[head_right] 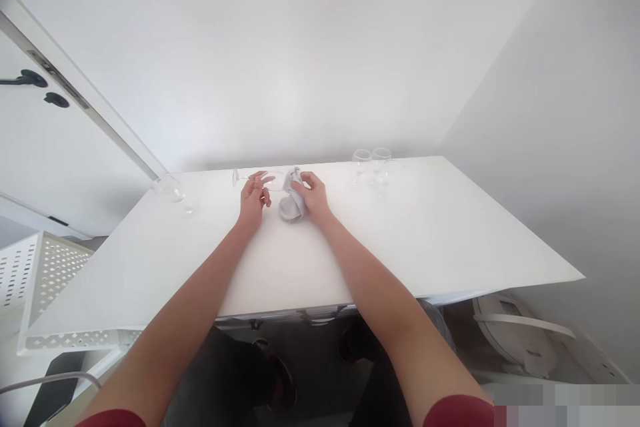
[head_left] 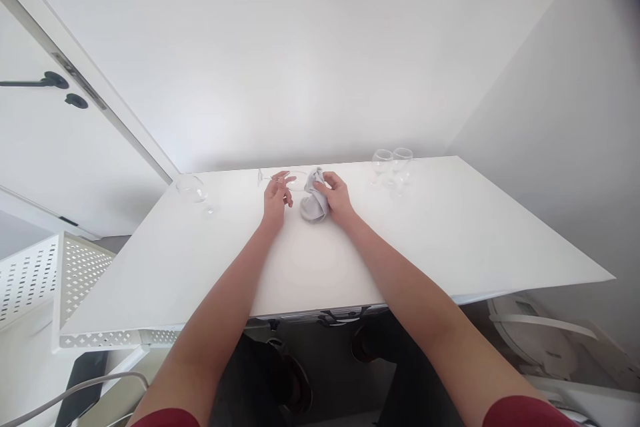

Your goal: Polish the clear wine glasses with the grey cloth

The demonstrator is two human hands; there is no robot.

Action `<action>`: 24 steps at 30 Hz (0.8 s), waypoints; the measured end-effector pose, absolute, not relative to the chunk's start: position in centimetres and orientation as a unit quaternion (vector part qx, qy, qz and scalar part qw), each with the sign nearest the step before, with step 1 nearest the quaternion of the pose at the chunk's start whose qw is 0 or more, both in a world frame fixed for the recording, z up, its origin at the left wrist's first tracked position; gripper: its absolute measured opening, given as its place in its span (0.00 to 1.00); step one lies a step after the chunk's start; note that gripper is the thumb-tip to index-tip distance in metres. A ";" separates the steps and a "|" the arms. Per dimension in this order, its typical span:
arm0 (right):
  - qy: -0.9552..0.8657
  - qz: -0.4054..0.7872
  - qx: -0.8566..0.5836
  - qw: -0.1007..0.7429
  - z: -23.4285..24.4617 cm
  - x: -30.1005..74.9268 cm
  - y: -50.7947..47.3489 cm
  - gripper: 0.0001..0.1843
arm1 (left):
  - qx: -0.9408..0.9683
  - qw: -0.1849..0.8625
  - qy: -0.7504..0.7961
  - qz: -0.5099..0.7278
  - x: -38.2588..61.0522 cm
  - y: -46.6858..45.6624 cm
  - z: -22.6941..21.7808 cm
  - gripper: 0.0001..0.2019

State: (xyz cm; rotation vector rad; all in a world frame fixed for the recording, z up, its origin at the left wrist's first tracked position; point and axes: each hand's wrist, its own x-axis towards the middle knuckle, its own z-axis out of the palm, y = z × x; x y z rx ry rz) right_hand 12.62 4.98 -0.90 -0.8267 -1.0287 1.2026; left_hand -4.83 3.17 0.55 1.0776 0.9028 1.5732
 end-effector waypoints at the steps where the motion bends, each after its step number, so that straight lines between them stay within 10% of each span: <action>1: -0.451 0.525 -0.366 0.622 -0.8 12.4 4.8 0.19 | 0.451 0.503 0.373 0.636 -4.8 3.2 0.5 0.21; 17: -0.458 0.730 -0.250 0.442 0.8 12.1 2.6 0.43 | 0.472 0.554 0.313 0.610 -4.7 3.0 0.7 0.21; 24: -0.535 0.639 -0.284 0.475 0.2 11.2 2.9 0.31 | 0.467 0.566 0.320 0.599 -4.9 3.4 0.4 0.23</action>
